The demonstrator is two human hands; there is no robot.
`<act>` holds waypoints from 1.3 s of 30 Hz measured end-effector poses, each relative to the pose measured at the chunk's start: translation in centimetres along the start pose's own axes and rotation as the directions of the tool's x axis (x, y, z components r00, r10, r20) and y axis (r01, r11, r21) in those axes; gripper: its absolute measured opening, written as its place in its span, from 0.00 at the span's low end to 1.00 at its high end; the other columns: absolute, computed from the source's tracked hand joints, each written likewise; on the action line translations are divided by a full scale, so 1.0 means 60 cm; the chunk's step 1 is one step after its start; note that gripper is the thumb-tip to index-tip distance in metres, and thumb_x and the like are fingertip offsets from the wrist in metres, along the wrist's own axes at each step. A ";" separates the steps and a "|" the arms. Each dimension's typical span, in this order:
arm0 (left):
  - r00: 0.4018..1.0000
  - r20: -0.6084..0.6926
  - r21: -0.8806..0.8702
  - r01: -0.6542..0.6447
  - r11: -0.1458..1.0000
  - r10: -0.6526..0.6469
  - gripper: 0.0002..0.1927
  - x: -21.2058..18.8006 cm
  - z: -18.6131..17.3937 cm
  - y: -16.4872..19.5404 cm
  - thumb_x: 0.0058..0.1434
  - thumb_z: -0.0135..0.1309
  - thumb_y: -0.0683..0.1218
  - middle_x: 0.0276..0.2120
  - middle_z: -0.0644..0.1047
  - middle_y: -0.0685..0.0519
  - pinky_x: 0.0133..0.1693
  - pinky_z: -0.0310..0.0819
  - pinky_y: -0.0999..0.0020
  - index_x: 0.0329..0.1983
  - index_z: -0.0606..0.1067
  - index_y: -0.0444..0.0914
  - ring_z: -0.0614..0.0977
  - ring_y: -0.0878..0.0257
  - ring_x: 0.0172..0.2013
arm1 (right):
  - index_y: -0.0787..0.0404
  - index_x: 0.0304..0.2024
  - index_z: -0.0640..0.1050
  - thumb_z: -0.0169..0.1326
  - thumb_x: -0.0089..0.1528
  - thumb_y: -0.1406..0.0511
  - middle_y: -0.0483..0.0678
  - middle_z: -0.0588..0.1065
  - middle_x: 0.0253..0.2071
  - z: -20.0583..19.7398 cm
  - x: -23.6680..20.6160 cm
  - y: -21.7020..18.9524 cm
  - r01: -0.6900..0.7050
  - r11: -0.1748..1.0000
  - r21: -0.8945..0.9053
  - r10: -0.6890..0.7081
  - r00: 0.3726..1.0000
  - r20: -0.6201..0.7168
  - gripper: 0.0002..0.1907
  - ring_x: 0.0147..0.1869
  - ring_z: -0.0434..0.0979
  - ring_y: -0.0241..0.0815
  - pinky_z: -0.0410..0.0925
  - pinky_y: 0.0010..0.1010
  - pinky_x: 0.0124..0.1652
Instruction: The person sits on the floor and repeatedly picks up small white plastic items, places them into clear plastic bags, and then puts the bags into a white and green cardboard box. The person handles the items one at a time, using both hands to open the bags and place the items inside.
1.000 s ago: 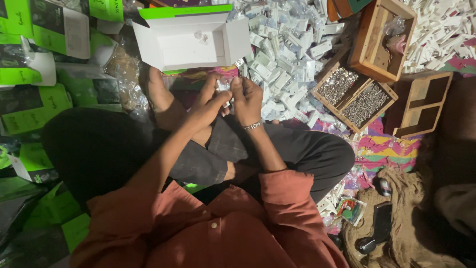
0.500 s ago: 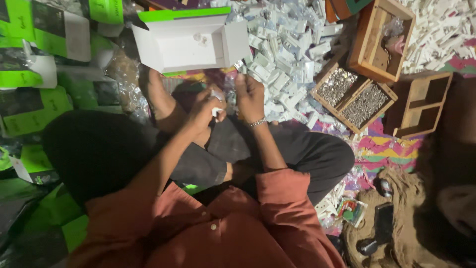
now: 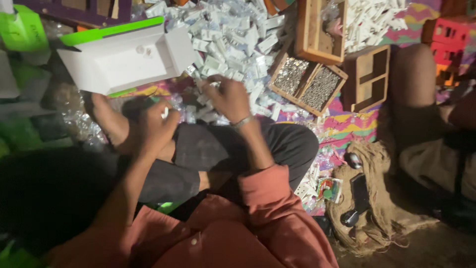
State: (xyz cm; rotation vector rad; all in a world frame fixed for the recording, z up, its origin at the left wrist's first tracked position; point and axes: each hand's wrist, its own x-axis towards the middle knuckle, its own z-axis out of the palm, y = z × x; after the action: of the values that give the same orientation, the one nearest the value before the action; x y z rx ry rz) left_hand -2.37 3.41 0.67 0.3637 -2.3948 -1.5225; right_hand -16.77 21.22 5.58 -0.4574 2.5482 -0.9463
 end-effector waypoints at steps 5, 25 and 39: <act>0.926 0.285 0.482 0.085 0.872 -0.248 0.18 -0.001 0.008 0.034 0.62 0.58 0.59 0.25 0.79 0.37 0.35 0.73 0.42 0.35 0.78 0.38 0.81 0.36 0.32 | 0.48 0.44 0.85 0.62 0.59 0.60 0.50 0.81 0.31 -0.160 0.074 0.095 0.050 0.829 -0.557 -0.206 0.953 -0.221 0.11 0.31 0.81 0.53 0.72 0.44 0.31; 0.954 0.258 0.374 0.044 0.926 -0.150 0.15 -0.003 0.011 0.039 0.64 0.57 0.56 0.22 0.78 0.39 0.31 0.73 0.41 0.35 0.76 0.39 0.80 0.37 0.26 | 0.54 0.41 0.83 0.50 0.70 0.57 0.53 0.78 0.49 -0.243 0.218 0.207 0.176 0.324 -0.930 0.088 0.973 0.215 0.13 0.55 0.77 0.50 0.55 0.53 0.63; 0.954 0.264 0.421 0.017 0.907 -0.140 0.15 -0.009 0.019 0.031 0.64 0.56 0.56 0.21 0.77 0.39 0.32 0.72 0.40 0.38 0.78 0.40 0.80 0.37 0.26 | 0.54 0.41 0.84 0.59 0.65 0.55 0.56 0.81 0.36 -0.228 0.230 0.234 0.212 0.304 -0.929 -0.093 0.977 0.192 0.12 0.41 0.83 0.54 0.67 0.53 0.57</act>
State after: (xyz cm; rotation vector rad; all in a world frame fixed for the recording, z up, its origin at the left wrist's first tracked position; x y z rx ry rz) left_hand -2.42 5.28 1.83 0.3471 -2.9776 -1.1468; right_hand -37.41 32.96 2.44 -1.0378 2.7092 0.7408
